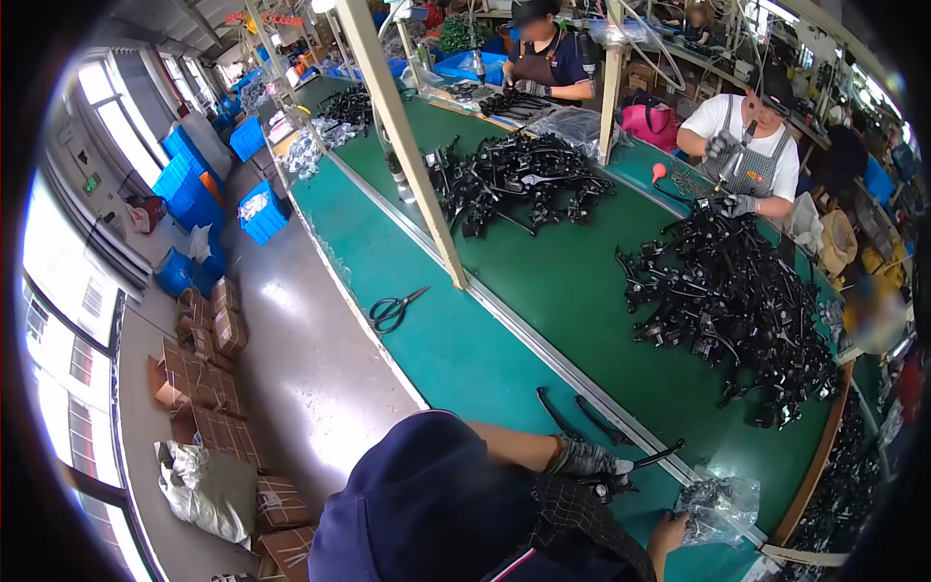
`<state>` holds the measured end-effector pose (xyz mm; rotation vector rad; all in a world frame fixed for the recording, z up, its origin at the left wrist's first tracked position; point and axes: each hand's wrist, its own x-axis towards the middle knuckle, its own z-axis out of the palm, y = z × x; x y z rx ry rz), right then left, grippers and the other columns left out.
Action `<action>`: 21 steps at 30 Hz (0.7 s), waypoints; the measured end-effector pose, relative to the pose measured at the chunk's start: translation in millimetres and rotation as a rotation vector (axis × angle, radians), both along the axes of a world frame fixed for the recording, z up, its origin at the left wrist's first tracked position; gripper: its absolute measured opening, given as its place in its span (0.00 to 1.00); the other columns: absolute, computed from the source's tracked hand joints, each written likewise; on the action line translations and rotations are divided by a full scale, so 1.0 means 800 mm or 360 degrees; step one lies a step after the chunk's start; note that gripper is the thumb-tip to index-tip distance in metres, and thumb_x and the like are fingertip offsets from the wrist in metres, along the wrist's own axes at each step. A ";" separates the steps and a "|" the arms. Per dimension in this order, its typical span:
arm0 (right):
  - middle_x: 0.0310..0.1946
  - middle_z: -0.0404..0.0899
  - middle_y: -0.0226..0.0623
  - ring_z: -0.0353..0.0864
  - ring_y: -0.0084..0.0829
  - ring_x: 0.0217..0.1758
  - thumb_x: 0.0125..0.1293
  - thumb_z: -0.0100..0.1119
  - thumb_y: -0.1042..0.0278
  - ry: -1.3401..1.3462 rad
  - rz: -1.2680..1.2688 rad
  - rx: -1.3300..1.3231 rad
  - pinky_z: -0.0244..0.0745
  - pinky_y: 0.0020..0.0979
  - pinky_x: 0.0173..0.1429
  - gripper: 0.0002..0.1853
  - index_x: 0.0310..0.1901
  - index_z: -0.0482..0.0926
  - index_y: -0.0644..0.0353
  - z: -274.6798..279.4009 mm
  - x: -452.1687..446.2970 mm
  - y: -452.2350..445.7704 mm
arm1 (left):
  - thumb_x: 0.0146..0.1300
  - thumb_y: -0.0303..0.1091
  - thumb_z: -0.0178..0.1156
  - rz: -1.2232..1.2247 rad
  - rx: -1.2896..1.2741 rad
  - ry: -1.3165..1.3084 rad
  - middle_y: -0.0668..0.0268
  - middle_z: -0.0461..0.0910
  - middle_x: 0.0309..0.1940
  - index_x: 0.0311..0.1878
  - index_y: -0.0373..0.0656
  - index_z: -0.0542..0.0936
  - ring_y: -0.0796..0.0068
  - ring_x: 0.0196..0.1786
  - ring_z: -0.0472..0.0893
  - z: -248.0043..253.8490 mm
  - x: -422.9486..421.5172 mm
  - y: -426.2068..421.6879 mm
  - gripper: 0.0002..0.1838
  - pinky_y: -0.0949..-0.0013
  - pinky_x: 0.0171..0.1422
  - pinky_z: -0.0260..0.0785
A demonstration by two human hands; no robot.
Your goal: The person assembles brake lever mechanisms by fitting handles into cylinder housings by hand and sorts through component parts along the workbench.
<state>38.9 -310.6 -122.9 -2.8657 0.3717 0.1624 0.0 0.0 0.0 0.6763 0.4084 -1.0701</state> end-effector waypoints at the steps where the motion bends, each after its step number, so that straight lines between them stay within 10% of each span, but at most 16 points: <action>1: 0.37 0.79 0.50 0.79 0.51 0.38 0.52 0.60 0.57 0.0015 0.0000 -0.0052 0.70 0.51 0.38 0.23 0.48 0.68 0.57 0.002 0.008 0.001 | 0.55 0.60 0.59 -0.0071 0.0839 -0.0397 0.64 0.78 0.35 0.50 0.45 0.76 0.76 0.33 0.77 0.030 -0.006 -0.026 0.29 0.67 0.36 0.72; 3: 0.35 0.80 0.50 0.79 0.51 0.38 0.55 0.56 0.62 0.0011 -0.0006 -0.0139 0.70 0.50 0.40 0.18 0.47 0.71 0.58 0.003 0.014 0.010 | 0.58 0.58 0.57 -0.0197 0.2542 -0.1211 0.67 0.78 0.28 0.49 0.46 0.76 0.77 0.29 0.77 0.058 -0.018 -0.038 0.26 0.68 0.33 0.72; 4: 0.35 0.80 0.50 0.79 0.51 0.38 0.55 0.56 0.62 0.0004 0.0000 -0.0142 0.70 0.50 0.40 0.18 0.47 0.71 0.58 0.003 0.016 0.006 | 0.58 0.58 0.57 -0.0186 0.2543 -0.1211 0.67 0.78 0.28 0.49 0.46 0.76 0.77 0.29 0.77 0.051 -0.017 -0.029 0.26 0.68 0.33 0.72; 7: 0.30 0.78 0.52 0.78 0.53 0.34 0.54 0.56 0.69 -0.0065 0.0129 -0.0198 0.71 0.49 0.36 0.10 0.37 0.71 0.63 0.002 0.012 0.001 | 0.59 0.60 0.55 0.0043 0.0331 -0.0681 0.66 0.77 0.27 0.45 0.44 0.77 0.77 0.27 0.76 0.019 0.007 0.037 0.27 0.69 0.32 0.72; 10: 0.27 0.78 0.47 0.78 0.38 0.31 0.56 0.57 0.71 -0.0375 0.0220 0.0767 0.72 0.37 0.37 0.07 0.35 0.74 0.66 0.054 0.005 0.049 | 0.59 0.62 0.52 0.0089 -0.0059 -0.0618 0.65 0.77 0.27 0.41 0.43 0.76 0.77 0.26 0.76 0.047 0.000 0.057 0.28 0.68 0.32 0.71; 11: 0.34 0.80 0.46 0.80 0.33 0.38 0.60 0.57 0.72 -0.0301 0.0248 0.1300 0.73 0.34 0.45 0.12 0.43 0.74 0.69 0.070 0.008 0.075 | 0.61 0.61 0.50 0.0070 0.0306 -0.1269 0.66 0.76 0.28 0.40 0.43 0.76 0.76 0.28 0.76 0.052 0.004 0.062 0.27 0.67 0.33 0.71; 13: 0.29 0.78 0.40 0.77 0.27 0.34 0.60 0.60 0.68 -0.0187 0.0418 0.1158 0.72 0.29 0.41 0.09 0.38 0.76 0.65 0.204 -0.007 0.158 | 0.61 0.54 0.56 0.0031 -0.0874 -0.0406 0.74 0.70 0.24 0.32 0.47 0.73 0.80 0.25 0.71 0.026 0.026 0.054 0.18 0.75 0.27 0.66; 14: 0.28 0.78 0.38 0.76 0.25 0.32 0.59 0.62 0.68 -0.0253 0.0449 0.1133 0.71 0.26 0.39 0.09 0.37 0.77 0.63 0.230 -0.015 0.175 | 0.61 0.58 0.53 0.0293 -0.0283 -0.0477 0.69 0.74 0.25 0.45 0.46 0.73 0.79 0.23 0.71 -0.007 0.030 0.037 0.24 0.74 0.25 0.62; 18: 0.32 0.80 0.37 0.80 0.25 0.37 0.55 0.63 0.78 -0.0702 0.0599 0.1990 0.74 0.25 0.41 0.09 0.38 0.76 0.63 0.262 -0.032 0.208 | 0.65 0.52 0.52 0.0008 -0.0175 -0.0508 0.65 0.79 0.35 0.46 0.42 0.75 0.77 0.35 0.79 0.079 0.027 0.040 0.21 0.75 0.39 0.74; 21: 0.33 0.81 0.38 0.81 0.29 0.38 0.53 0.64 0.80 -0.0903 0.0923 0.1498 0.76 0.26 0.42 0.10 0.37 0.75 0.63 0.266 -0.045 0.197 | 0.64 0.53 0.52 0.0089 -0.0087 -0.0429 0.65 0.79 0.34 0.47 0.42 0.75 0.77 0.34 0.79 0.093 0.012 0.034 0.22 0.75 0.37 0.74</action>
